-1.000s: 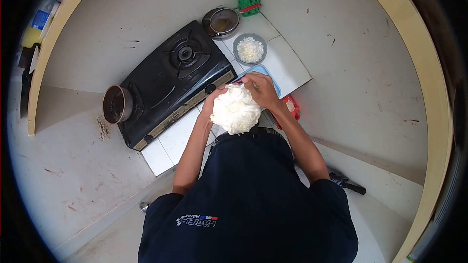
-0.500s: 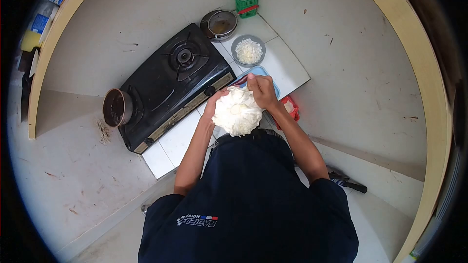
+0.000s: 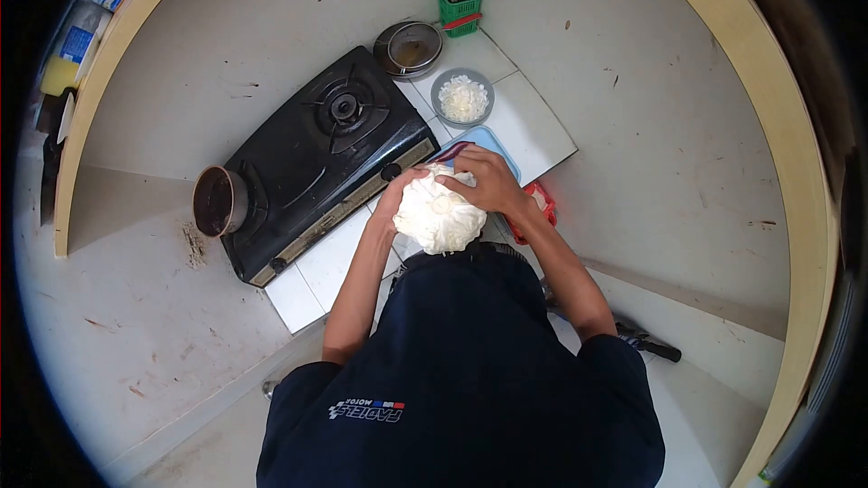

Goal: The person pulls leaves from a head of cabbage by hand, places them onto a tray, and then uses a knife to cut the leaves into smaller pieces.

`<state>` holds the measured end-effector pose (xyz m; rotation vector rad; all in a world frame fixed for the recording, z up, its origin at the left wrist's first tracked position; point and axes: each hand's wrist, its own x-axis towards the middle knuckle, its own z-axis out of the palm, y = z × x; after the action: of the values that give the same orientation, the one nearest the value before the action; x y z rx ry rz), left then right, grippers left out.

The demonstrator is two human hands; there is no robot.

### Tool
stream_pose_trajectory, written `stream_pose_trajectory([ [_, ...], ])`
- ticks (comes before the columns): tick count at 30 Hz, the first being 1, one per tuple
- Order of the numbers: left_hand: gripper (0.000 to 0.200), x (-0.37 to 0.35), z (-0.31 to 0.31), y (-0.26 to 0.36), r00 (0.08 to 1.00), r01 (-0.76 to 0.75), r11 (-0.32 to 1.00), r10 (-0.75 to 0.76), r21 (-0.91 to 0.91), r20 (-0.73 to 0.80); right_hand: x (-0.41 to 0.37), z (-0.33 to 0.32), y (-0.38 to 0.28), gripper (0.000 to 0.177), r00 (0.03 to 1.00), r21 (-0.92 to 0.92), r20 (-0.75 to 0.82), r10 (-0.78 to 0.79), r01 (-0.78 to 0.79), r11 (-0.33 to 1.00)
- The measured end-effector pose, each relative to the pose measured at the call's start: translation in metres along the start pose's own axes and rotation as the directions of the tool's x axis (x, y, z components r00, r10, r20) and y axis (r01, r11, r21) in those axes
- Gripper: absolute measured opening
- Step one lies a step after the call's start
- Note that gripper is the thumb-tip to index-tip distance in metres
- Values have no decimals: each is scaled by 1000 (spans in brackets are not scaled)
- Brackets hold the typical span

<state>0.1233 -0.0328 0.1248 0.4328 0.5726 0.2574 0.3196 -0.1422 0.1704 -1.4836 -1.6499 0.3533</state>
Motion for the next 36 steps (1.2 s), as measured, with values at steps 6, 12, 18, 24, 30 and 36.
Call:
stream_pose_trajectory([
  [6,28,4,-6,-3,998,28,999,-26,37,-59,-2,-2,4,46,994,-19,74,75,-74,997],
  [12,30,4,-6,-3,997,49,997,-44,63,-69,-8,0,9,50,992,-115,118,32,-18,993],
  [18,33,6,-12,-4,995,52,997,-46,64,-87,-13,1,8,46,995,-91,86,-44,52,995],
  [24,36,6,-13,-4,996,67,994,-61,89,-67,-20,-4,8,38,972,-45,229,-44,56,997],
  [30,36,6,-17,7,992,114,991,-110,76,-57,-28,0,9,26,984,57,177,9,-20,998],
  [36,36,16,-32,8,995,104,992,-103,76,-16,-32,5,11,18,982,174,176,-62,31,984],
])
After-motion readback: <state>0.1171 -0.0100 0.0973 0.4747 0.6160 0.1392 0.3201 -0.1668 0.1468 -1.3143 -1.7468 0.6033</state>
